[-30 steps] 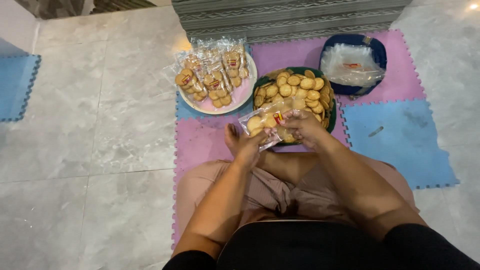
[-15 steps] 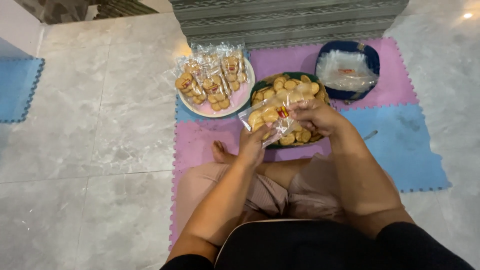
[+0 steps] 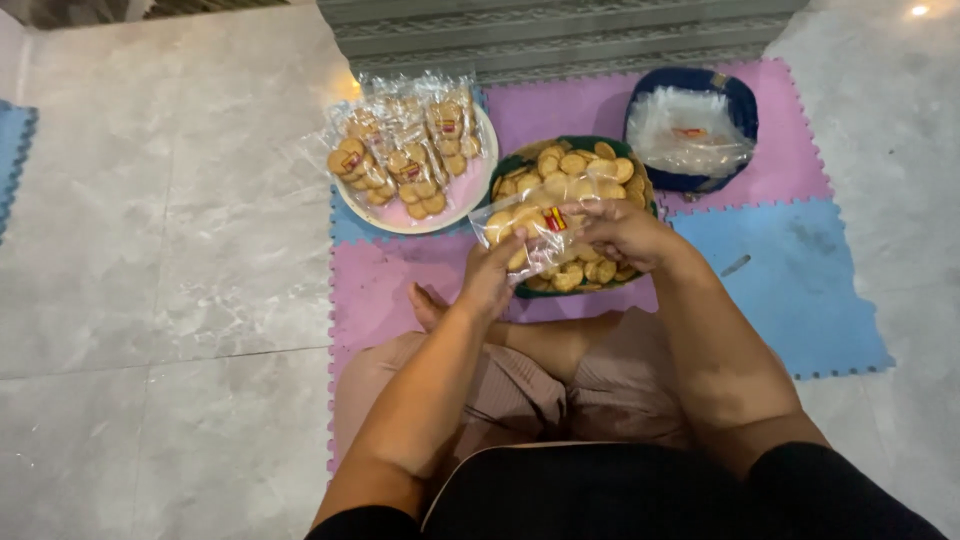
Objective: Packing small round cookies from a large bowl into individual plastic bags while sitting on the floor.
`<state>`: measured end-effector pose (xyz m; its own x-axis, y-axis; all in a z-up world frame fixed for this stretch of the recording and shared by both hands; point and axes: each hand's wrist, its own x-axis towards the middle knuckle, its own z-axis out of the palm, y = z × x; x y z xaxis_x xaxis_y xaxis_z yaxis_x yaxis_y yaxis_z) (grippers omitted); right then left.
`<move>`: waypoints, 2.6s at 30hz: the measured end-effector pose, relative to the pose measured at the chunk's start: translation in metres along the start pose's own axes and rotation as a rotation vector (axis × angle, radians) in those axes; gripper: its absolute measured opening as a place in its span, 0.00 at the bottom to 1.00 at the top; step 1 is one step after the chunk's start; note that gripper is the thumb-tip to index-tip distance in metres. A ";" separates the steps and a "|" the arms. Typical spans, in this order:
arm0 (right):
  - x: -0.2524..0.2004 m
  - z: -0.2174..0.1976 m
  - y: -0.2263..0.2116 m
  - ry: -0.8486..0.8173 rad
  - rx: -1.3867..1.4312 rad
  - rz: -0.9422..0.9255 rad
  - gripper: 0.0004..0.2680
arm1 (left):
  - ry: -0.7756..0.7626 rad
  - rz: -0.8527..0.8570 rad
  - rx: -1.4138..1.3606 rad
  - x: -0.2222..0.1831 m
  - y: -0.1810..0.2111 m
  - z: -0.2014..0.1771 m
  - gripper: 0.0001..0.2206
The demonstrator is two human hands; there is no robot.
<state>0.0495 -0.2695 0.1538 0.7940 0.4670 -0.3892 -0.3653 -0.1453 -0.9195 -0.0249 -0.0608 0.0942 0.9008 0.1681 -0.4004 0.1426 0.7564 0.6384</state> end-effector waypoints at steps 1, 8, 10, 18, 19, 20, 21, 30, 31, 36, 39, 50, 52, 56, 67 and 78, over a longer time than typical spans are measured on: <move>0.000 0.002 -0.003 0.004 0.004 0.011 0.17 | 0.005 -0.011 0.000 0.005 0.001 -0.003 0.15; 0.035 -0.018 0.006 0.059 -0.040 -0.037 0.11 | 0.037 0.021 0.000 0.035 0.016 -0.007 0.17; 0.044 -0.027 0.011 0.121 -0.034 -0.075 0.10 | 0.047 0.027 -0.008 0.045 0.018 -0.013 0.19; 0.061 -0.069 0.051 0.362 0.026 -0.119 0.10 | 0.177 0.059 -0.198 0.068 0.030 -0.053 0.13; 0.060 -0.070 0.056 0.366 0.025 -0.114 0.10 | 0.178 0.053 -0.198 0.072 0.030 -0.056 0.13; 0.058 -0.071 0.062 0.345 -0.135 -0.090 0.09 | 0.176 0.052 -0.201 0.076 0.030 -0.059 0.14; 0.056 -0.072 0.069 0.321 -0.293 -0.066 0.09 | 0.174 0.051 -0.204 0.079 0.030 -0.062 0.14; 0.083 -0.023 0.108 -0.134 -1.324 0.143 0.11 | 0.157 0.031 -0.189 0.079 0.024 -0.060 0.13; 0.082 -0.020 0.107 -0.135 -1.324 0.143 0.11 | 0.159 0.030 -0.190 0.073 0.028 -0.055 0.13; 0.074 -0.007 0.102 -0.232 -1.505 0.064 0.11 | 0.167 0.023 -0.161 0.074 0.029 -0.054 0.14; 0.074 0.009 0.075 -0.262 -1.533 0.131 0.08 | 0.163 0.022 -0.143 0.076 0.028 -0.054 0.15; 0.070 -0.058 0.056 0.308 -0.208 0.057 0.11 | 0.128 -0.001 -0.079 0.087 0.022 -0.060 0.14; 0.067 -0.056 0.042 0.351 -0.031 0.036 0.09 | 0.123 -0.002 -0.070 0.088 0.022 -0.061 0.15; 0.059 -0.048 0.021 0.445 0.226 -0.159 0.14 | 0.078 -0.058 0.005 0.088 0.021 -0.062 0.15; 0.051 -0.029 0.019 0.469 0.338 -0.347 0.11 | -0.001 -0.126 0.074 0.083 0.016 -0.063 0.15; 0.048 -0.028 0.017 0.507 0.233 -0.395 0.10 | -0.017 -0.133 0.115 0.081 0.017 -0.061 0.18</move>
<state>0.0947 -0.2737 0.1183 0.9980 -0.0286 -0.0571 -0.0514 0.1700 -0.9841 0.0253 0.0044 0.0325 0.8775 0.0597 -0.4758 0.3063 0.6937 0.6519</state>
